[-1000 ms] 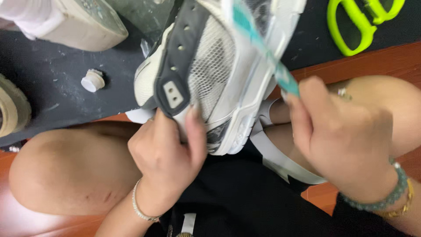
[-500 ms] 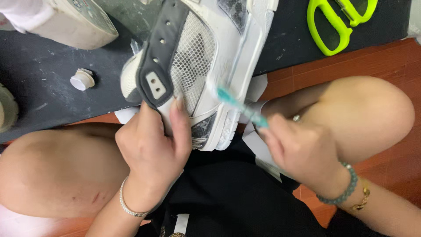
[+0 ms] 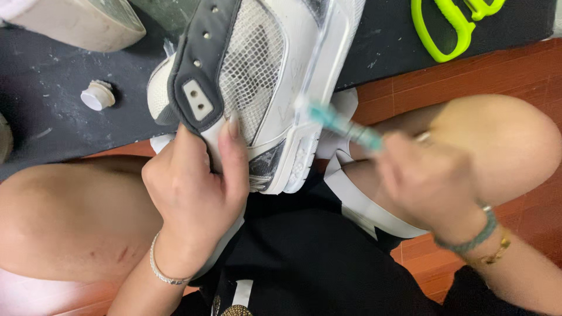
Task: The person sits on the floor and scrubs a white and grey sneaker with a toothbrush. They apply a white cleaning liquid from a bottle onto the brush and scrub various parts of the shoe, including the sole, sides, and velcro strap. The person repeatedly applies more liquid and scrubs the shoe thoroughly.
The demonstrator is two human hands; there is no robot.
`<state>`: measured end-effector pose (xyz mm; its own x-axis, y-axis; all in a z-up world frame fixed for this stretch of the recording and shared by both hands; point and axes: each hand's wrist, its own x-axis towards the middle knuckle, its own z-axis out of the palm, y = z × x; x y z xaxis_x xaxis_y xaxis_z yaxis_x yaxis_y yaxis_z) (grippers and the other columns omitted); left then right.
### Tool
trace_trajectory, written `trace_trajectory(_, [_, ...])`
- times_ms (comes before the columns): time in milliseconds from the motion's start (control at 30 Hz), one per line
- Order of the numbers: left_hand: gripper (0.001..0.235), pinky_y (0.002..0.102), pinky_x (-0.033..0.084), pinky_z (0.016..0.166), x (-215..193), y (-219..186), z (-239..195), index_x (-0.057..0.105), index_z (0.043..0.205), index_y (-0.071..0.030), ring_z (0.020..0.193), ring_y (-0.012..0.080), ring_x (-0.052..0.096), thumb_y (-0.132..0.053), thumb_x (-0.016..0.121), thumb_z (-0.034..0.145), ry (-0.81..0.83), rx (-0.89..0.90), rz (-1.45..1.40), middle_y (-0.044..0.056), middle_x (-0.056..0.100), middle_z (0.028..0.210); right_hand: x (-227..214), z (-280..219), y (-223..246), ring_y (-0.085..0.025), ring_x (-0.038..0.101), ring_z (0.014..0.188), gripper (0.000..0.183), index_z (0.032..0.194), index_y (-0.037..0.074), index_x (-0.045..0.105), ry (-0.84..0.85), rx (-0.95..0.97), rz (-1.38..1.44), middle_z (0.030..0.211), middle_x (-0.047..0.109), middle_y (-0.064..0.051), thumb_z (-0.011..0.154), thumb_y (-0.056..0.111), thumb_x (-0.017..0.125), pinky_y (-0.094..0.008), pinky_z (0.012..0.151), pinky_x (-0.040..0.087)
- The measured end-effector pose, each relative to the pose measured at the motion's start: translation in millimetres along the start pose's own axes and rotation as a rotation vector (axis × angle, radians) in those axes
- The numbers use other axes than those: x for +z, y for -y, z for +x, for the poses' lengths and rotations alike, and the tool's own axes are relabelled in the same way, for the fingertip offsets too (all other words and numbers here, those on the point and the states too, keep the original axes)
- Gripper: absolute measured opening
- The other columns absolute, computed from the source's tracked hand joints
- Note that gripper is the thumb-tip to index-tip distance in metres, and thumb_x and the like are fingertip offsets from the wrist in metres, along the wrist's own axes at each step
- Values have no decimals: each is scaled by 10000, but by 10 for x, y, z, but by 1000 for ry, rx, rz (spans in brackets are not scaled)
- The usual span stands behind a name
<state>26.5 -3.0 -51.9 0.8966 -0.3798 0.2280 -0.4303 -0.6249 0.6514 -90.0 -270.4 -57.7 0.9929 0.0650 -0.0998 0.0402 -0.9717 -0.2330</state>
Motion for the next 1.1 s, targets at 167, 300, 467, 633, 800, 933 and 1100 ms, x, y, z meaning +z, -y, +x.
trace_trajectory(167, [159,363,378,490,-7,-41,16,637,1101,31,524,260,517,-113,706,1100,9,42,22,108,527,647,28,180,-191,-169,492,415,222,832,32,566,-63,147,62,536,493,-31,1013,147,623,-348,384,378])
trace_trajectory(300, [179,380,400,543,-20,-6,-17,640,1139,55,538,269,533,-99,692,1062,-4,11,-13,125,534,657,42,-87,50,-217,520,448,218,795,64,552,-15,-71,64,541,498,-64,948,146,684,-382,455,421])
trace_trajectory(467, [192,319,385,529,-77,23,-5,626,1003,8,505,217,526,-135,723,1088,61,2,-138,114,548,648,-38,-168,5,-275,535,478,178,802,71,579,-68,-76,72,544,504,-89,920,145,690,-408,482,422])
trace_trajectory(633, [222,302,439,570,-300,78,86,596,930,18,569,211,561,-144,746,958,289,-44,-293,116,594,717,94,-212,17,-278,556,500,215,828,67,567,-109,71,125,569,513,-100,1003,138,667,-414,503,427])
trace_trajectory(800, [584,424,465,882,-519,39,209,667,1057,39,857,301,630,-362,870,684,548,337,-265,138,667,860,167,-300,14,-298,568,514,180,885,50,570,-79,194,236,592,530,-120,1031,144,617,-425,503,419])
trace_trajectory(933, [466,452,443,982,-525,51,355,697,1066,-1,996,332,656,-248,822,691,580,426,-175,123,704,944,63,-321,-23,-297,554,494,179,896,43,565,-61,335,342,586,518,-133,1044,143,584,-426,499,400])
trace_trajectory(1100, [281,446,454,984,-442,55,371,690,900,-38,924,316,664,-192,823,707,613,521,-193,118,698,892,94,-387,-16,-280,548,492,160,912,30,571,-97,395,431,605,520,-151,1048,113,573,-402,503,399])
